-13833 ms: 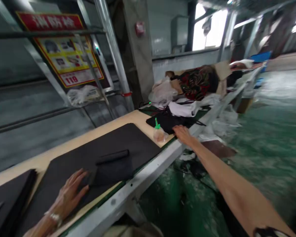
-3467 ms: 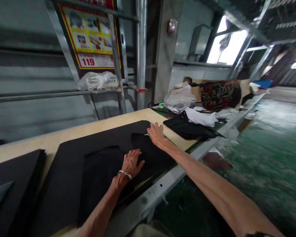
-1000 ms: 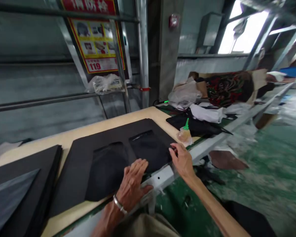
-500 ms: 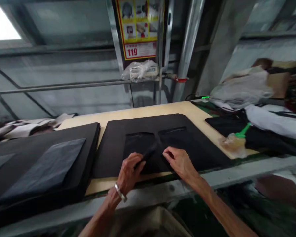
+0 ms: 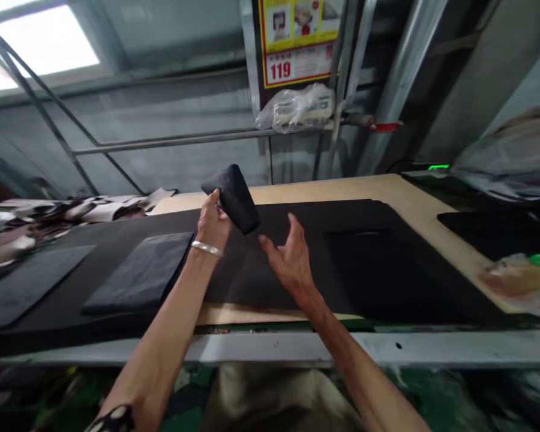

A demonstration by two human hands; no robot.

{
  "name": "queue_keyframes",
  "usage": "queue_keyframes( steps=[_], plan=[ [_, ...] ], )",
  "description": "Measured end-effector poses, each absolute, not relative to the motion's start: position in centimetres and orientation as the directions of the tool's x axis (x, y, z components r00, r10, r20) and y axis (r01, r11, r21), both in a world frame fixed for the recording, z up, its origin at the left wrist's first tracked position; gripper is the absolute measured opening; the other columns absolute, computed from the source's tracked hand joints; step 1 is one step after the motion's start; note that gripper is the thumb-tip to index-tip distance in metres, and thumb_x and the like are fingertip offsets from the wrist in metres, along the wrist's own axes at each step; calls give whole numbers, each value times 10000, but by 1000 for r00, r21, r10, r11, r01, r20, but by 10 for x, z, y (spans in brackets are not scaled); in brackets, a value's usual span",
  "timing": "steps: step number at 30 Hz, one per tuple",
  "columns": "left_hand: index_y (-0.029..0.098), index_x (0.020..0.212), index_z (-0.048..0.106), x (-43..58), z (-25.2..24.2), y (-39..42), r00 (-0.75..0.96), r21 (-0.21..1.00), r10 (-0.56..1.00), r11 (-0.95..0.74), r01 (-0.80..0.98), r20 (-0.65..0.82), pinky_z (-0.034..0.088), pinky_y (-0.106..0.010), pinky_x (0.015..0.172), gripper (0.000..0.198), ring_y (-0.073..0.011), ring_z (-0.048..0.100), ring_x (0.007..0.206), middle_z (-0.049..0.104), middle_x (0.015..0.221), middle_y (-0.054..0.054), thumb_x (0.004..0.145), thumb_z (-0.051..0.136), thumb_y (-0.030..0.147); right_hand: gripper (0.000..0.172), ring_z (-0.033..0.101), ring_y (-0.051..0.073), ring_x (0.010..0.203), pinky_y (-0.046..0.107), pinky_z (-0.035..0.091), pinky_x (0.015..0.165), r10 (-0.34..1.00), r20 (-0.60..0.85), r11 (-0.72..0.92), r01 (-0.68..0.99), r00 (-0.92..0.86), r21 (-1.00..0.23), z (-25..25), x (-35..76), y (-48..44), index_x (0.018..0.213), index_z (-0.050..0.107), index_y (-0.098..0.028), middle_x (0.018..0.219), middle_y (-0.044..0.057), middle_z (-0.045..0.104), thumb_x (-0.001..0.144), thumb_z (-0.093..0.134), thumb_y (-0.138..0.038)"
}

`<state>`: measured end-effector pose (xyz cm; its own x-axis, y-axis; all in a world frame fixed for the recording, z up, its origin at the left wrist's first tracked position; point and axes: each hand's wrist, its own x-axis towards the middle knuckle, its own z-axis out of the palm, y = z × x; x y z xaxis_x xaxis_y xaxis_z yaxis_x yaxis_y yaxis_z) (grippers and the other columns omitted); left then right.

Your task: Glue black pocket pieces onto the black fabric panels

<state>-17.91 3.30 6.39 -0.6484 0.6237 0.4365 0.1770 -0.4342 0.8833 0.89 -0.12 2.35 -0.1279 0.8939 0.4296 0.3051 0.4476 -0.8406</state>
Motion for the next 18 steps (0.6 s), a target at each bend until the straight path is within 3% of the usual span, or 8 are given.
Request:
queue_keyframes(
  steps=[2,4,7,11,14,16,18],
  plan=[
    [164,981,590,-188,60,39,-722,914,607,-396,88,332,513,-339,968,212,-184,635,1069,657,1020,-79,922,434,296,751,636,296,1043,420,583,767,965,189,205,72,-179,-976,5,11,-12,1314,496,-145,1250,197,592,779,635,-654],
    [164,997,588,-192,60,44,-751,927,599,-372,46,278,517,-323,957,233,-174,638,1054,648,1016,-70,933,422,314,600,681,259,908,386,591,731,938,-14,-53,-105,-347,-993,0,11,-20,1085,617,-135,1048,169,682,812,596,-670],
    [145,1055,589,-193,68,47,-694,921,633,-373,115,343,484,-357,1009,220,-188,602,1139,630,1072,-72,915,464,260,573,690,247,918,384,587,793,839,-89,-248,-231,-536,-941,22,-2,-17,899,647,-133,1003,175,703,868,504,-687],
    [113,1120,576,-201,89,44,-613,874,632,-419,244,474,374,-398,1114,272,-202,499,1287,598,1203,-85,859,500,110,595,661,252,1023,452,569,856,846,54,-158,-346,-531,-925,84,-31,11,990,601,-167,1094,138,685,905,383,-715],
    [124,1103,589,-210,109,34,-569,806,579,-498,321,584,352,-389,1132,270,-217,477,1308,602,1212,-83,836,552,100,452,650,212,992,437,574,839,877,222,45,-387,-425,-921,119,-46,33,1005,567,-196,1037,56,675,913,467,-627],
    [159,1068,597,-210,116,19,-578,799,574,-539,266,580,398,-383,1102,235,-224,515,1262,625,1161,-72,834,607,150,373,643,182,925,380,584,793,884,312,179,-363,-349,-914,122,-51,42,958,565,-201,951,18,659,878,563,-565],
    [192,991,595,-201,109,-3,-636,847,627,-525,80,449,480,-380,1021,140,-219,594,1135,655,1042,-61,863,616,244,350,625,157,780,306,582,677,901,330,259,-263,-280,-930,103,-50,42,868,570,-195,809,-1,624,821,633,-536]
  ],
)
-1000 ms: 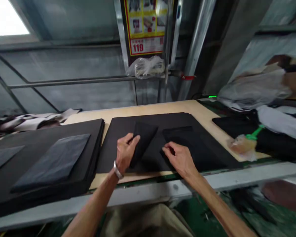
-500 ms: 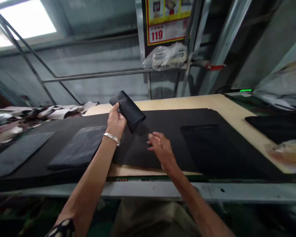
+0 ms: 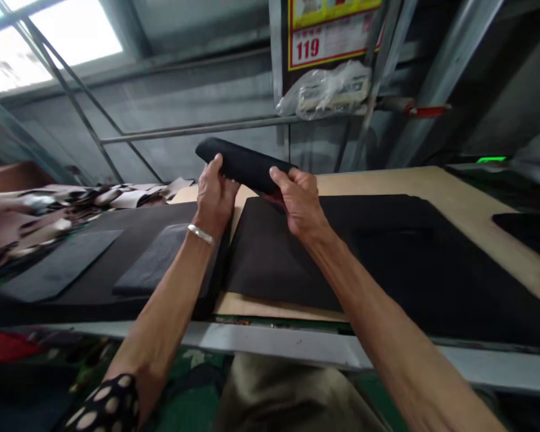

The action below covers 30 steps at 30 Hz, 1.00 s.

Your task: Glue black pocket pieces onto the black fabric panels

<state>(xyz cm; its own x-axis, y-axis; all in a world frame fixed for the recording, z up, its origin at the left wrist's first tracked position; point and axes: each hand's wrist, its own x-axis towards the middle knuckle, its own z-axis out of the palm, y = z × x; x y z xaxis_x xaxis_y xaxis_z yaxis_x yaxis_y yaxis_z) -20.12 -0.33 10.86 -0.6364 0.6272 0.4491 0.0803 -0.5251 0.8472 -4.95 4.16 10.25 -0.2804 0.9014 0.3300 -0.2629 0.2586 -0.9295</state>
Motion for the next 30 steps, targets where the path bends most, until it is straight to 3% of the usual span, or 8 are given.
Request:
queue_keyframes(
  steps=[5,8,12,15,18,22,26,30],
  plan=[
    [191,782,529,-159,33,-91,-588,810,805,-290,-509,-82,580,-435,864,249,-161,663,748,616,730,19,778,736,328,313,450,100,483,209,443,394,948,87,142,161,-307,-977,8,-17,14,768,573,-178,567,-35,477,773,633,-484],
    [139,862,581,-140,-5,-144,-465,732,862,-183,-656,-202,540,-473,950,321,-245,702,932,704,888,-78,727,786,345,279,457,100,484,196,421,362,930,-94,9,277,-355,-961,-24,4,2,812,527,-185,593,-38,484,774,621,-445],
    [114,1122,602,-126,-24,-195,-491,740,829,-150,-656,-267,499,-479,1016,459,-300,658,1108,676,1177,-176,772,754,368,264,436,81,426,174,380,346,927,-144,32,454,-347,-890,-28,13,7,855,499,-188,561,-66,450,767,655,-381],
    [154,1192,614,-119,-34,-220,-527,896,833,-94,-435,-168,510,-456,1008,387,-282,620,1170,631,1276,-159,885,622,389,261,432,81,385,181,376,343,928,-144,68,536,-343,-841,-24,14,10,909,516,-180,554,-66,464,772,653,-354],
    [187,1149,648,-112,-43,-235,-534,986,831,-104,128,156,472,-454,1054,267,-251,561,1238,596,1332,-128,955,487,275,311,440,85,376,187,373,335,933,-160,52,562,-322,-826,-21,18,3,995,533,-171,597,-43,527,765,650,-343],
    [178,1247,579,-106,-41,-229,-298,710,849,-122,693,436,397,-474,1121,348,-244,411,1368,518,1429,-122,937,427,135,358,398,78,371,198,367,342,934,-257,-94,523,-249,-847,-15,24,-11,1085,534,-162,607,-39,536,777,626,-318],
    [129,1401,442,-104,-36,-206,-196,507,896,-38,861,399,395,-524,1105,476,-295,341,1415,418,1518,-144,929,458,191,424,427,83,410,193,372,367,925,-295,-148,487,-240,-861,-16,26,-18,1161,531,-161,641,-19,568,780,625,-322],
    [135,1456,386,-103,-40,-189,-210,426,923,57,903,322,393,-570,1084,562,-330,301,1433,364,1558,-115,932,489,308,595,532,125,448,245,437,399,926,-263,-72,556,-272,-828,-21,30,-15,1310,466,-134,815,63,670,791,612,-385]
  ],
)
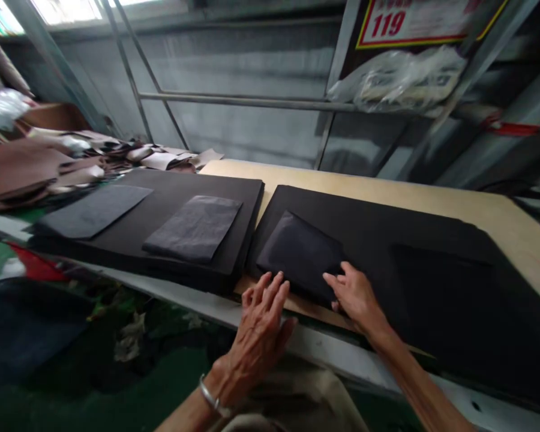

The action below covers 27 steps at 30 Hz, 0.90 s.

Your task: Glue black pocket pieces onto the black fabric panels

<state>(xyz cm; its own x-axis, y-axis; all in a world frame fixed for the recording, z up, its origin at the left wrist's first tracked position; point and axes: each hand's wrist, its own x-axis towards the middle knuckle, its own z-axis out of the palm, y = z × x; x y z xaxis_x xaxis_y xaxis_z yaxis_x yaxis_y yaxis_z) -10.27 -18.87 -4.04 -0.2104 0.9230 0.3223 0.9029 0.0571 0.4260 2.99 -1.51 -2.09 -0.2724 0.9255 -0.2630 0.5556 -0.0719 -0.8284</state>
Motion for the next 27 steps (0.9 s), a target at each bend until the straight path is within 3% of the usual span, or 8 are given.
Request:
queue_keyframes(
  steps=[3,6,8,10,13,17,23,27],
  plan=[
    [171,1478,364,-100,-46,-182,-253,389,916,120,913,311,394,-587,1078,566,-325,250,1458,351,1569,-84,956,453,370,631,618,186,505,298,500,506,940,-111,161,703,-324,-693,-22,33,-11,1345,444,-106,811,79,692,806,589,-399],
    [180,1473,377,-97,-49,-177,-270,357,908,148,922,319,398,-607,1070,553,-324,226,1469,359,1565,-86,969,423,404,476,680,242,652,324,503,621,905,136,422,807,-403,-414,-24,34,-10,1230,533,-120,933,137,711,825,571,-367],
    [166,1453,411,-96,-49,-172,-274,343,907,158,926,319,388,-633,1070,540,-334,235,1465,395,1542,-106,975,407,416,408,686,270,699,333,483,635,879,220,472,843,-424,-259,-27,32,-11,1186,551,-123,959,159,711,849,554,-353],
    [151,1428,447,-96,-49,-167,-278,342,908,165,925,313,373,-655,1072,533,-348,249,1457,426,1520,-122,976,399,429,408,677,277,673,333,460,618,875,237,468,864,-423,-184,-30,30,-12,1206,535,-119,883,147,714,874,533,-356],
    [139,1417,458,-98,-50,-157,-292,359,908,176,917,302,351,-676,1077,542,-364,253,1453,418,1523,-131,974,398,445,413,665,266,648,321,442,608,869,236,479,858,-434,-186,-33,30,-9,1207,527,-130,820,121,709,870,531,-369],
    [155,1426,437,-100,-51,-148,-324,379,898,200,904,299,322,-713,1075,534,-369,263,1450,400,1535,-126,975,400,437,400,671,262,699,316,451,645,864,202,502,813,-460,-295,-34,33,-1,1139,557,-150,794,101,701,830,534,-403],
    [142,1420,442,-94,-55,-163,-331,376,882,197,906,336,320,-679,1098,514,-353,319,1429,444,1504,-138,966,417,381,589,615,241,565,308,425,585,874,83,464,770,-479,-437,-29,43,5,1206,530,-106,558,6,598,748,556,-475],
    [155,1446,411,-89,-57,-174,-326,377,883,190,906,337,306,-663,1111,518,-338,312,1439,418,1522,-139,962,421,341,486,606,234,557,309,407,569,861,37,471,767,-507,-437,-28,49,4,1073,582,-146,575,24,608,722,563,-482]
  ],
)
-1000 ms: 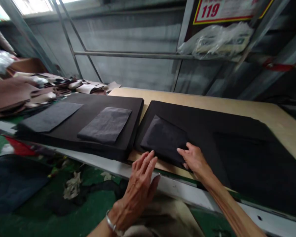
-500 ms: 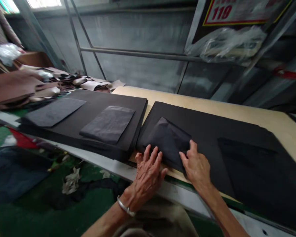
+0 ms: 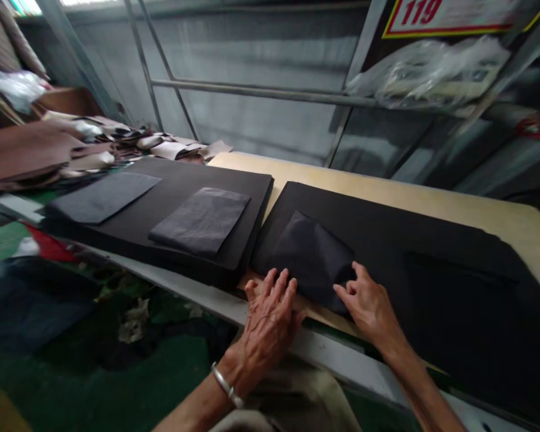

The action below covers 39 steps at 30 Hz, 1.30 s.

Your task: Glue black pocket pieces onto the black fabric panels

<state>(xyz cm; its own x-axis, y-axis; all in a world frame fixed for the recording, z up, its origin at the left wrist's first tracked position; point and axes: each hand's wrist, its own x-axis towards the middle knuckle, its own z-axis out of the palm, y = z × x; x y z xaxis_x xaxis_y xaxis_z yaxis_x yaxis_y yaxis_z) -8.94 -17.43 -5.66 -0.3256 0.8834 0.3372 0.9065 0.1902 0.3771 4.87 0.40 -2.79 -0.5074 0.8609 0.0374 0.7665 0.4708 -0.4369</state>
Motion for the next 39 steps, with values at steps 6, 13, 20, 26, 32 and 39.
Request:
queue_keyframes(
  steps=[6,13,20,26,32,39],
  plan=[
    [147,1460,387,-91,-58,-171,-322,388,890,185,903,324,313,-675,1096,539,-336,291,1447,393,1538,-133,963,420,352,566,580,225,513,310,390,543,861,65,477,759,-504,-443,-29,49,6,1149,573,-124,527,4,582,746,544,-520],
    [154,1449,414,-90,-61,-173,-315,390,893,179,903,321,326,-669,1088,537,-340,293,1443,390,1540,-133,962,434,381,720,631,253,582,316,426,597,853,45,483,756,-519,-441,-20,47,1,1290,487,-42,545,-1,611,732,530,-495],
    [155,1444,418,-94,-55,-176,-307,404,898,166,900,315,324,-632,1101,539,-317,344,1421,430,1517,-123,971,424,414,827,606,239,534,316,426,580,862,7,460,775,-507,-433,-17,49,-3,1384,397,13,534,-15,595,750,526,-502],
    [126,1413,452,-94,-60,-175,-311,392,886,165,905,344,319,-625,1110,521,-311,370,1406,440,1510,-115,983,397,415,880,611,248,547,329,436,604,854,14,476,769,-520,-426,-19,49,-1,1395,379,52,530,-9,596,735,532,-508],
    [115,1415,450,-93,-62,-176,-326,369,869,184,911,373,332,-593,1114,502,-303,373,1408,447,1503,-131,979,411,360,867,625,250,585,327,436,617,845,-3,487,771,-535,-411,-16,48,-1,1401,371,53,561,7,618,756,506,-510],
    [87,1387,474,-93,-59,-177,-315,360,871,175,916,377,356,-575,1076,504,-314,411,1375,478,1473,-164,969,438,366,803,655,259,624,328,433,614,846,2,516,817,-534,-258,-20,51,-1,1429,346,33,627,37,654,822,533,-458]
  ],
)
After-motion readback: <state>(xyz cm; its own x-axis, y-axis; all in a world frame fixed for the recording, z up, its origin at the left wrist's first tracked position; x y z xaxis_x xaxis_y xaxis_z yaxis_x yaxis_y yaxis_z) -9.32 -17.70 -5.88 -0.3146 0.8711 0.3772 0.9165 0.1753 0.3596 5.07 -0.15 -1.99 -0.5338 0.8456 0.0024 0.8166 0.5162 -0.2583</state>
